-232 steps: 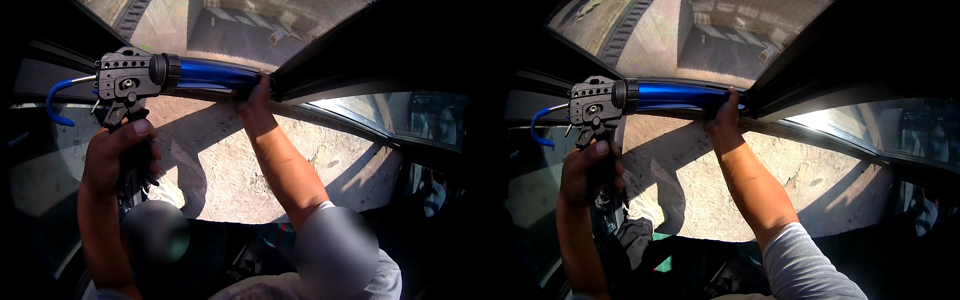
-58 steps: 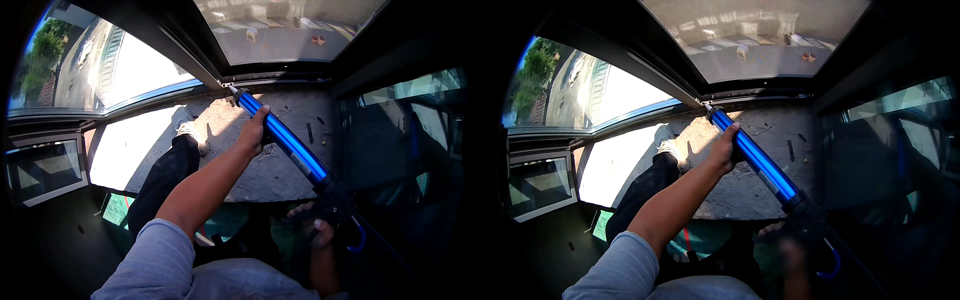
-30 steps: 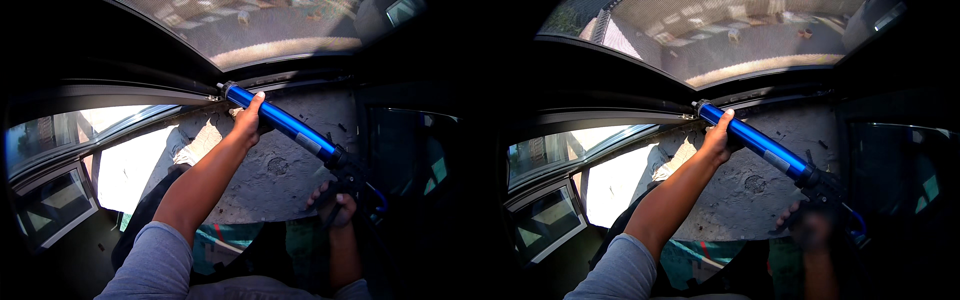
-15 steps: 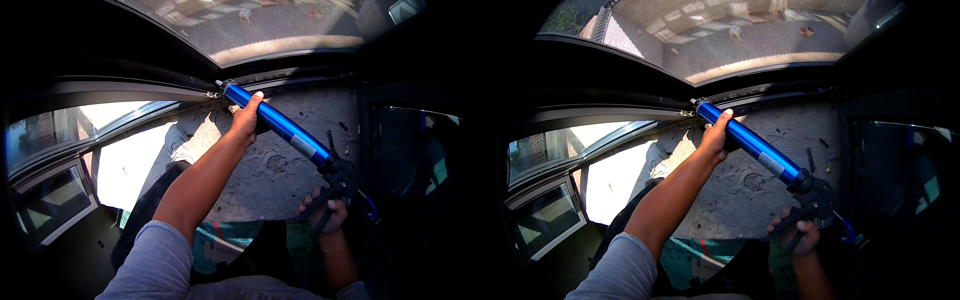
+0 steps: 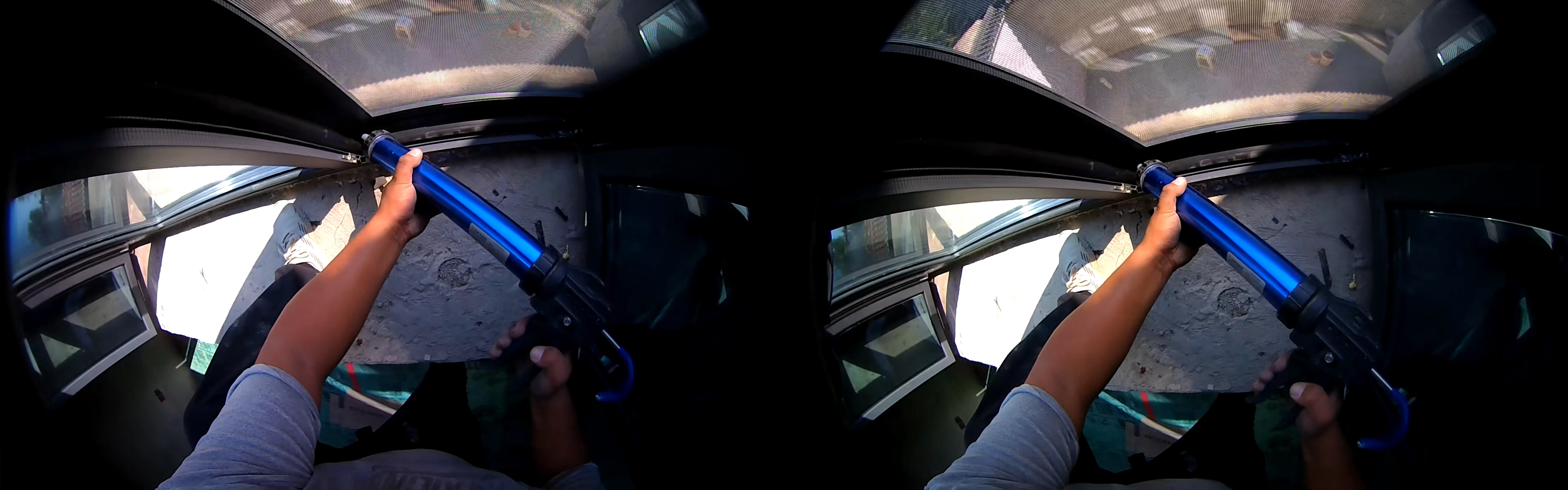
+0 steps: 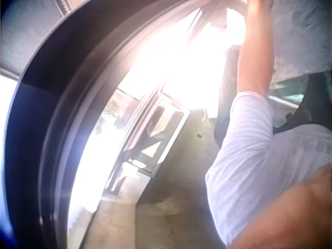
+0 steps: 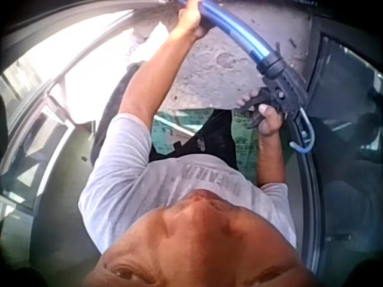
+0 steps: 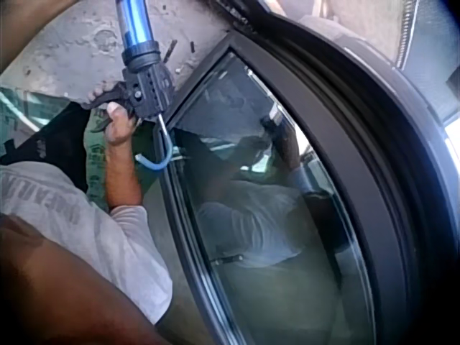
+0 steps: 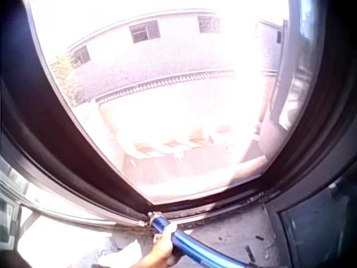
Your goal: The person walks through a room under construction and applies sealant along the edges of window frames using a caulking gun. The person moves between windows, opens them, and applies sealant to the frame joints.
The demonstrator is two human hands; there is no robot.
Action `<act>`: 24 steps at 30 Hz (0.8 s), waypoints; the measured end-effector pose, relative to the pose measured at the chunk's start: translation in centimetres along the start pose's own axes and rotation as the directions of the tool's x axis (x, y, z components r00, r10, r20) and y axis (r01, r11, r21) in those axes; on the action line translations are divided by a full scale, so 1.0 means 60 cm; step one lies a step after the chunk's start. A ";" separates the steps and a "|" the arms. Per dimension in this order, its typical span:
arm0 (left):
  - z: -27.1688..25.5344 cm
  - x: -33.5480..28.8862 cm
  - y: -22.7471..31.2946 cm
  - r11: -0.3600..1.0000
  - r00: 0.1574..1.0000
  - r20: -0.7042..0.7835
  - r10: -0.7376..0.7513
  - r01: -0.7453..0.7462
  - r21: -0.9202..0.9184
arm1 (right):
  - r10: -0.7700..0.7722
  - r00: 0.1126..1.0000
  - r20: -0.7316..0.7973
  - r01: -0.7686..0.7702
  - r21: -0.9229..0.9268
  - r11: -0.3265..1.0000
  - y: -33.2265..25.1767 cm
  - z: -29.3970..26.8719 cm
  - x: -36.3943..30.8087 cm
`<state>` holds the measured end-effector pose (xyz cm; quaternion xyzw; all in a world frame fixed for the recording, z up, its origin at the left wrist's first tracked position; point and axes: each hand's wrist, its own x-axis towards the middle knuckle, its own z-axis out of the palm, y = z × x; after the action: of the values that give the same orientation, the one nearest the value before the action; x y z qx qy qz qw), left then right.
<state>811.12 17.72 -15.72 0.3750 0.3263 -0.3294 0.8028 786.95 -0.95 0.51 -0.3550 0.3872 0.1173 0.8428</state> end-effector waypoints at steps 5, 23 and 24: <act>-0.011 0.008 0.001 0.999 0.998 0.060 -0.015 0.017 -0.037 | 0.009 1.000 -0.017 -0.011 -0.081 0.997 -0.015 0.015 -0.007; 0.010 0.004 0.004 0.986 0.996 0.077 0.047 -0.034 -0.166 | -0.100 0.991 -0.094 0.068 -0.294 0.953 -0.071 0.042 0.001; 0.014 0.002 0.006 0.985 0.996 0.075 0.046 -0.033 -0.172 | -0.074 0.995 -0.059 0.054 -0.295 0.954 -0.082 0.034 0.001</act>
<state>811.69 17.20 -15.26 0.2980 0.3138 -0.2989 0.8505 790.49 -3.09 3.87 -0.4921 0.3830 0.1336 0.7703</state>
